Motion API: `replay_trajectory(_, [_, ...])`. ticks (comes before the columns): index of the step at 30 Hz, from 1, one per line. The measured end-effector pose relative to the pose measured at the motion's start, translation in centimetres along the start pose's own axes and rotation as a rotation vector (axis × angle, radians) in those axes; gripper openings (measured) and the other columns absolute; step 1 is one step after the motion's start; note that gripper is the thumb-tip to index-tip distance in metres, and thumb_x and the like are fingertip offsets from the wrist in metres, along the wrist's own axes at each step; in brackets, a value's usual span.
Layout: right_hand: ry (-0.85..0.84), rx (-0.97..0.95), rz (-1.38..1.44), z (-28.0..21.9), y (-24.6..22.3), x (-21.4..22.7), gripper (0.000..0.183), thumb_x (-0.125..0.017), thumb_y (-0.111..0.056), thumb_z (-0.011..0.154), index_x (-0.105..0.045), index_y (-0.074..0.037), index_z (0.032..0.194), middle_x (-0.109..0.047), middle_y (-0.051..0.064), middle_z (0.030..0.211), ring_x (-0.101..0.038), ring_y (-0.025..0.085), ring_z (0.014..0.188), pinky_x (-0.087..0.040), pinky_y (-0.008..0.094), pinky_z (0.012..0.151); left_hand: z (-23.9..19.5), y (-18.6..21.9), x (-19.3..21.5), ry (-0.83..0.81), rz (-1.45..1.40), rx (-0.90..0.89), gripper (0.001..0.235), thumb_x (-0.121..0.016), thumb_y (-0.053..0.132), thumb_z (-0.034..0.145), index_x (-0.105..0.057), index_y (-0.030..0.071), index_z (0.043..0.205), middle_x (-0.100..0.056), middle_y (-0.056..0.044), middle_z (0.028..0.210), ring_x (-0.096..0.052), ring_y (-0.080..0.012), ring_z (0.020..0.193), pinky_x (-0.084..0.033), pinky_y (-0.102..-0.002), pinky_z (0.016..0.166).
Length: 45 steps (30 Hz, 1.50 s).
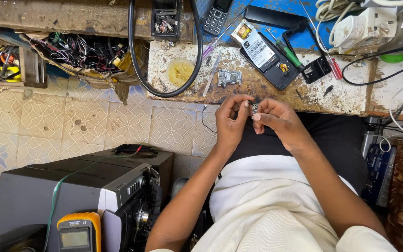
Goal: The person uses a hot air gun to apply heat to a small electronic component held in their left hand. They then set the tool down and use their fingers to manipulate the component and a small wire on the workbench.
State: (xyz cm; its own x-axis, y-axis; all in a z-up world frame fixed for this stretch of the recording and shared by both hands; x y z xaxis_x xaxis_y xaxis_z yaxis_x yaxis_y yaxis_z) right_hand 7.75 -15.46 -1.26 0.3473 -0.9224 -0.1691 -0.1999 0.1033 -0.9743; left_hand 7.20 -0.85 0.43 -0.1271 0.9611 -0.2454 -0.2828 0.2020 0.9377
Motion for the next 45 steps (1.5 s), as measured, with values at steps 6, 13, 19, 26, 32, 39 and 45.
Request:
replay_trajectory(6, [-0.036, -0.02, 0.063, 0.1, 0.3, 0.0, 0.021, -0.07, -0.014, 0.097, -0.062, 0.004, 0.091, -0.063, 0.016, 0.069, -0.072, 0.025, 0.065, -0.054, 0.034, 0.062, 0.0, -0.7, 0.3, 0.027, -0.014, 0.029, 0.016, -0.057, 0.004, 0.105, -0.072, 0.004, 0.111, -0.069, -0.009, 0.08, -0.072, -0.0177, 0.073, -0.059, -0.032, 0.069])
replay_trajectory(13, [0.231, 0.263, -0.844, 0.2, -3.7, 1.7, 0.004, -0.069, 0.002, 0.102, -0.065, 0.004, 0.103, -0.062, 0.016, 0.077, -0.063, 0.026, 0.065, -0.048, 0.037, 0.058, 0.1, -1.2, 1.4, 0.124, 0.032, 0.035, 0.018, -0.054, 0.004, 0.105, -0.071, 0.001, 0.11, -0.069, -0.01, 0.081, -0.073, -0.0177, 0.072, -0.06, -0.031, 0.065])
replay_trajectory(19, [0.304, 0.438, -1.244, 0.6, -4.0, 1.5, 0.008, -0.071, 0.004, 0.104, -0.065, -0.002, 0.104, -0.055, 0.007, 0.077, -0.061, 0.024, 0.068, -0.05, 0.034, 0.062, 0.4, 1.0, 2.4, 0.16, 0.379, -0.075, 0.019, -0.056, 0.005, 0.104, -0.072, 0.004, 0.113, -0.067, -0.011, 0.079, -0.07, -0.0249, 0.065, -0.057, -0.035, 0.053])
replay_trajectory(26, [0.253, 0.409, -1.193, 0.5, -4.6, 0.9, 0.005, -0.071, 0.0, 0.106, -0.066, -0.001, 0.108, -0.052, 0.007, 0.08, -0.059, 0.026, 0.07, -0.049, 0.035, 0.061, 0.9, 3.2, 2.1, 0.16, 0.829, -0.261, 0.014, -0.06, 0.004, 0.099, -0.071, 0.008, 0.105, -0.06, -0.006, 0.07, -0.063, -0.0233, 0.062, -0.054, -0.035, 0.057])
replay_trajectory(32, [0.234, 0.374, -1.098, 0.2, -4.9, 1.3, 0.007, -0.072, 0.001, 0.104, -0.069, 0.001, 0.109, -0.056, 0.008, 0.081, -0.06, 0.026, 0.07, -0.049, 0.036, 0.061, 1.0, 3.2, 2.1, 0.178, 0.983, -0.327, 0.012, -0.063, 0.005, 0.096, -0.07, 0.01, 0.104, -0.057, -0.004, 0.071, -0.061, -0.0249, 0.071, -0.052, -0.037, 0.07])
replay_trajectory(39, [0.241, 0.352, -1.002, 0.5, -4.2, 2.4, 0.006, -0.07, 0.002, 0.105, -0.07, 0.002, 0.111, -0.058, 0.009, 0.081, -0.06, 0.024, 0.07, -0.048, 0.034, 0.059, 1.0, 2.6, 2.2, 0.177, 0.979, -0.314, 0.017, -0.063, 0.004, 0.096, -0.072, 0.011, 0.109, -0.059, -0.004, 0.075, -0.06, -0.024, 0.073, -0.05, -0.036, 0.071])
replay_trajectory(45, [0.283, 0.375, -1.048, 0.7, -3.9, 1.9, 0.011, -0.071, 0.001, 0.105, -0.071, 0.0, 0.116, -0.055, 0.006, 0.081, -0.062, 0.026, 0.072, -0.049, 0.034, 0.06, 1.0, 3.0, 2.2, 0.188, 0.931, -0.316, 0.018, -0.064, 0.004, 0.097, -0.072, 0.011, 0.112, -0.065, -0.004, 0.082, -0.062, -0.0241, 0.077, -0.05, -0.035, 0.073])
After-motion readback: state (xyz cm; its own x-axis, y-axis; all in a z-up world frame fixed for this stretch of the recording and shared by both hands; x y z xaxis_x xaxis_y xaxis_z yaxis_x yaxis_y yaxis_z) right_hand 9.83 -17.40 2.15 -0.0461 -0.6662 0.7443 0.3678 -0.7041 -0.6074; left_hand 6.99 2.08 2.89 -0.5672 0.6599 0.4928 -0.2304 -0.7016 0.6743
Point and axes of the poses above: each hand's wrist, its own z-axis towards the middle knuckle, its own x-axis out of the back of the hand, y = z × x, the point moved 8 cm from there along z, towards the middle knuckle
